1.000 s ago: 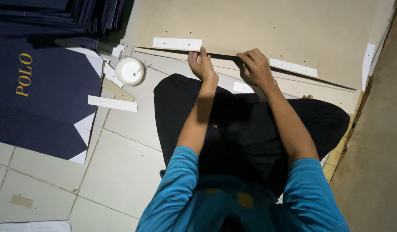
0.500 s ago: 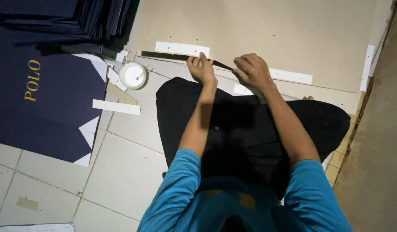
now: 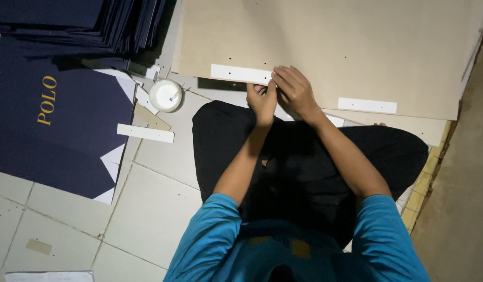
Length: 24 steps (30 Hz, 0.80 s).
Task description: The person sits on the floor and assembles paper goods by applying glue to white cardboard strips and attaching them to dark blue paper sheets. They fold the paper edges over the glued strips to secure them.
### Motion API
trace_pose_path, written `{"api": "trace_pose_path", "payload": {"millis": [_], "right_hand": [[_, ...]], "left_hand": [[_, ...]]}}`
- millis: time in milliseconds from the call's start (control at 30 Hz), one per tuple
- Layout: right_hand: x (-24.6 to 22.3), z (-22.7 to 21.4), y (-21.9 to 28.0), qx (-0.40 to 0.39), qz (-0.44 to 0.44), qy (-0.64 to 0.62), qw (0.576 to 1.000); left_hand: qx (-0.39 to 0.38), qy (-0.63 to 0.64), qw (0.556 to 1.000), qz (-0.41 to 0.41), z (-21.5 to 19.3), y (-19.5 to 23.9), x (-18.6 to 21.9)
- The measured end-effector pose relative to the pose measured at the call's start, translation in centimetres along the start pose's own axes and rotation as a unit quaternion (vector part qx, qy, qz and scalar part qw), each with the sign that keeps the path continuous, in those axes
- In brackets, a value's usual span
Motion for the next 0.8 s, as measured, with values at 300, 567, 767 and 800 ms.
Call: {"api": "trace_pose_path", "payload": {"millis": [300,567,767,800], "right_hand": [[0.0,-0.8,-0.7,0.021,-0.034,-0.011,0.999],[-0.8,-1.0,-1.6,0.064,-0.054,0.008,0.996],[-1.4,-1.4,-2.5,0.11,-0.081,0.013,0.991],[-1.7,-1.8,-2.8,0.123,-0.092,0.02,0.988]], "left_hand": [[0.069,0.19,0.976,-0.08,-1.0,-2.7,1.7],[0.078,0.286,0.953,-0.069,-1.2,-3.1,1.3],[0.06,0.311,0.945,-0.074,-1.0,-3.1,1.5],[0.06,0.319,0.943,-0.076,-1.1,-3.0,2.0]]}}
Point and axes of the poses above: each hand's wrist, its own y-axis away from the middle knuckle, its own z-axis out of the palm, x = y × z, the point moved 3 cm from there along -y, towards the middle knuckle, and after that the axes turned 13 degrees about z, right-handed, at the moved point
